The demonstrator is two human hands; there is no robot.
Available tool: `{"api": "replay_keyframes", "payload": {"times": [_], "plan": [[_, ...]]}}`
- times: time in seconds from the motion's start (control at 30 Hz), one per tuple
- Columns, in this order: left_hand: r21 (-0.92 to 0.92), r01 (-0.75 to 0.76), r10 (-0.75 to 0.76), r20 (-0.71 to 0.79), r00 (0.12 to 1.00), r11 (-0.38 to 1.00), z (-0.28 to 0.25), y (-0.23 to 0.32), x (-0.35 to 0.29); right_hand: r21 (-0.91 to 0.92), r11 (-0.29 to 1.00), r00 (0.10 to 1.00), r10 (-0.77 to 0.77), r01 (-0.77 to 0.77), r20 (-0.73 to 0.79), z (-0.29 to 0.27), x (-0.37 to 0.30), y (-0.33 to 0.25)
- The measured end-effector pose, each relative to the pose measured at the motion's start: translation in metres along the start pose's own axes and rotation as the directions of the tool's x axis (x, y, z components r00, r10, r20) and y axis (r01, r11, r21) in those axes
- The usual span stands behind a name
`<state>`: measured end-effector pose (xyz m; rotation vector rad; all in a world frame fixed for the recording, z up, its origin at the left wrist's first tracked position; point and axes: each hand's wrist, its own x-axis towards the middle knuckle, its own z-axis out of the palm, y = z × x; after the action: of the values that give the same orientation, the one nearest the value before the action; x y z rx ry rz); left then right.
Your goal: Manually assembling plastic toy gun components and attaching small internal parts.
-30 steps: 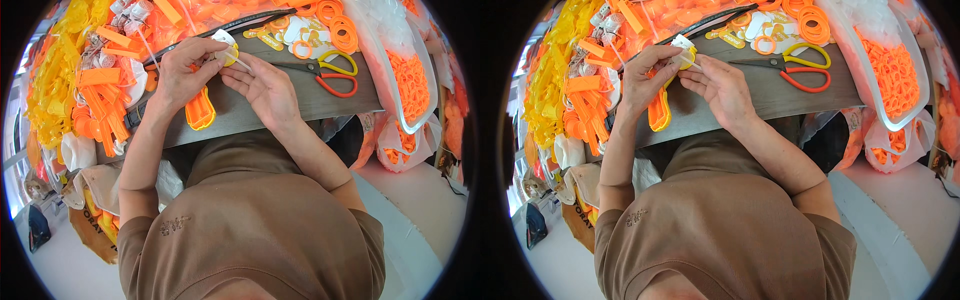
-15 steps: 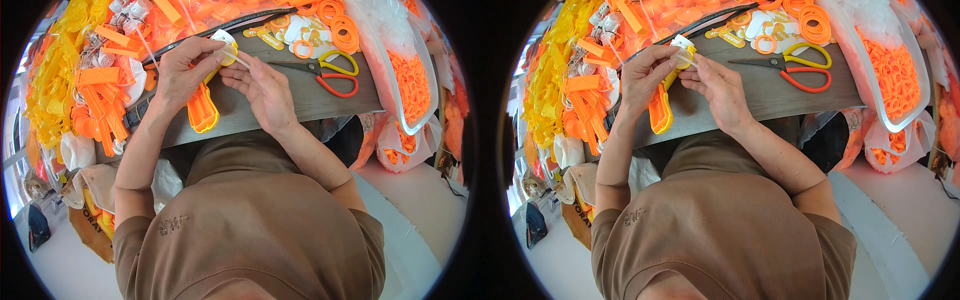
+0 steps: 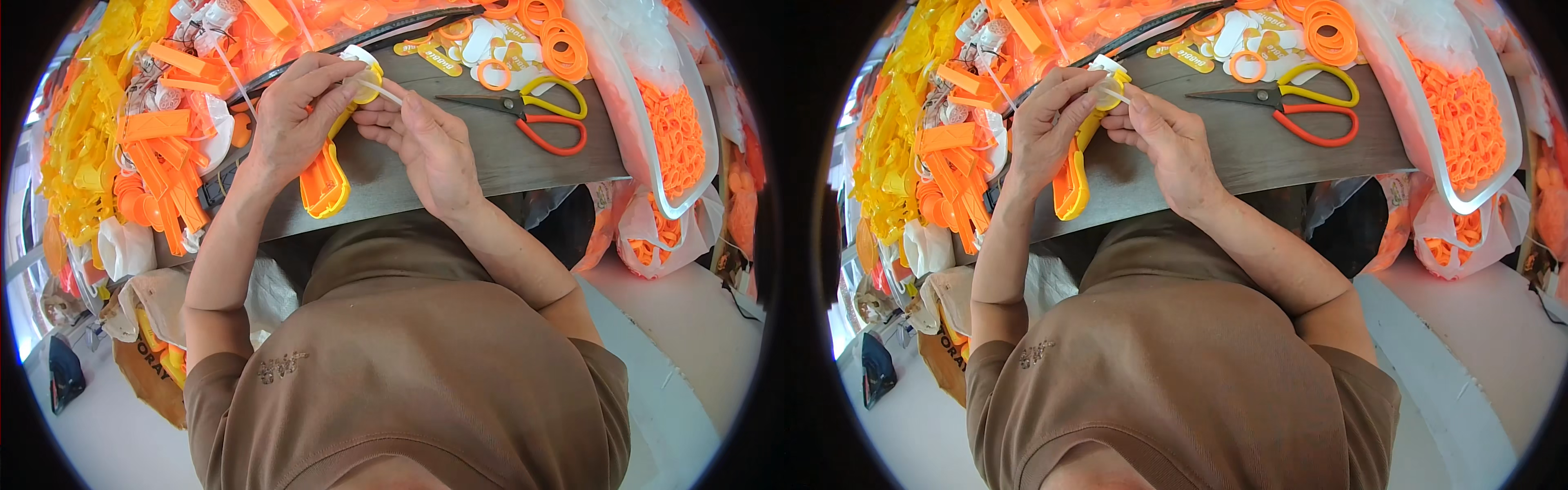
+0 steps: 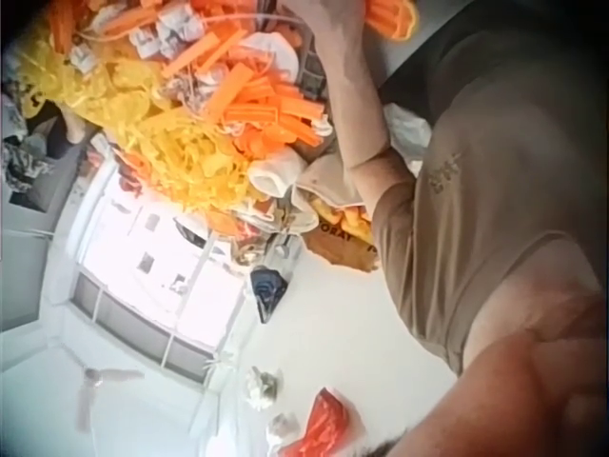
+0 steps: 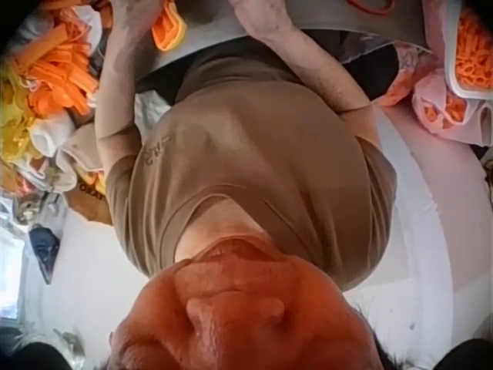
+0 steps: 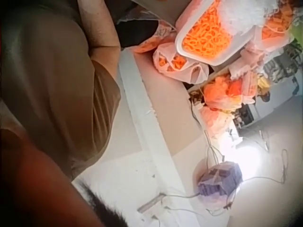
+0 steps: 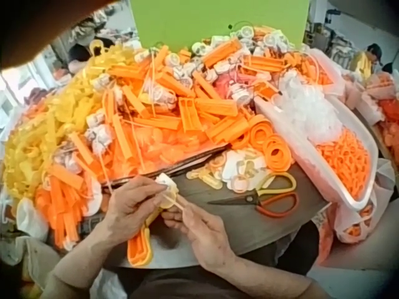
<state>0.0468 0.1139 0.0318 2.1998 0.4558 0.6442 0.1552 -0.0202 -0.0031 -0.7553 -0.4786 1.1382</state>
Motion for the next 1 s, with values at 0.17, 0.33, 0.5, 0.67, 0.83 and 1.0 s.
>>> {"api": "replay_keyframes", "payload": {"times": [0.17,0.33,0.5,0.67,0.83,1.0], "plan": [[-0.083,0.061,-0.056,0.057,0.997,0.995,0.000,0.003,0.001,0.007,1.000,1.000,-0.008,0.008,0.011,-0.004,0.001,-0.001],[0.066,-0.073,0.068,0.076,0.995,0.995,0.009,0.007,-0.002,-0.016,1.000,1.000,-0.003,0.003,-0.031,-0.011,-0.004,-0.006],[0.416,-0.334,0.285,0.178,0.942,0.846,0.025,0.022,-0.006,-0.466,0.837,0.946,0.324,-0.286,0.002,-0.023,-0.005,-0.052],[0.465,-0.377,0.312,0.213,0.926,0.801,0.032,0.023,0.001,-0.977,0.179,0.908,-0.418,0.116,0.031,-0.038,-0.041,-0.130],[0.452,-0.407,0.344,0.218,0.913,0.794,0.033,0.021,0.006,-0.794,-0.436,0.827,-0.543,-0.423,-0.142,-0.096,-0.071,-0.239],[0.450,-0.400,0.339,0.213,0.916,0.798,0.033,0.023,0.006,-0.661,-0.558,0.850,-0.458,-0.501,-0.258,-0.124,-0.071,-0.240]]}}
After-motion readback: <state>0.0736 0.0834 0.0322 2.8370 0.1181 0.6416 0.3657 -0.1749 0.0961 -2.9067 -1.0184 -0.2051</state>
